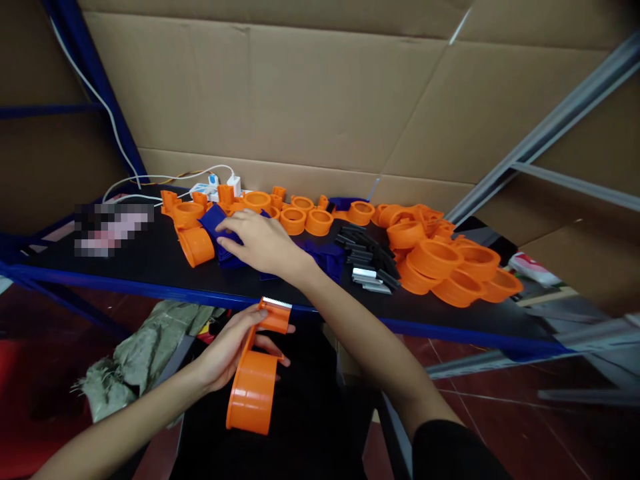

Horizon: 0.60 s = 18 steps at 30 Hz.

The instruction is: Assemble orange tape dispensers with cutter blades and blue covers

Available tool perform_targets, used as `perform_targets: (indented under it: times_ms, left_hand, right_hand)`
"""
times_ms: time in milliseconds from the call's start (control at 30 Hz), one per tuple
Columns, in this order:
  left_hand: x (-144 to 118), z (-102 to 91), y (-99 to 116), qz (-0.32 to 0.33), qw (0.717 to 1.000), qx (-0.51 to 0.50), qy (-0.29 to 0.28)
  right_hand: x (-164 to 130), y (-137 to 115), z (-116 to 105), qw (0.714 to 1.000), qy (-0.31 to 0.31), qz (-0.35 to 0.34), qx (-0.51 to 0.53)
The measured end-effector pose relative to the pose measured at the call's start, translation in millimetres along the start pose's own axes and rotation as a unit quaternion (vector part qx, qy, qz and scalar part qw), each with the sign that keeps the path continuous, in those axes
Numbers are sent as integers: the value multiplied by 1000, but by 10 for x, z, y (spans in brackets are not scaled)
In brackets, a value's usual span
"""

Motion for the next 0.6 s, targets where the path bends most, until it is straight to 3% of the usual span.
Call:
perform_targets:
  times_ms: [67, 167, 300, 367, 467, 600]
  left_hand:
    - [-6, 2, 18, 5, 1000, 4, -10]
    - [-1, -3, 28, 11, 1000, 9, -27]
    - [15, -26, 4, 13, 999, 15, -28]
    - [15, -26, -10, 14, 999, 19, -26]
    - [9, -9, -24, 12, 999, 25, -28]
    - [7, 7, -30, 8, 999, 25, -29]
  right_hand:
    - [-127, 163, -102, 999, 0, 28, -37]
    - [-525, 711, -349, 984, -20, 125, -127]
    - [-1190, 1631, -504, 939, -157, 236, -193]
    - [-1466, 1938, -487, 924, -213, 257, -186]
    - [-1717, 2089, -437, 928, -223, 241, -177]
    - [-1849, 2038, -392, 941, -187, 217, -179]
Point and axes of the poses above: each hand's wrist, its own x-axis towards the middle knuckle, its own z-axis out of the palm, y = z × x, the point moved 5 cm from there along x, towards the middle knuckle, and after that the axes turned 11 degrees about -x, right-handed, at the moved point
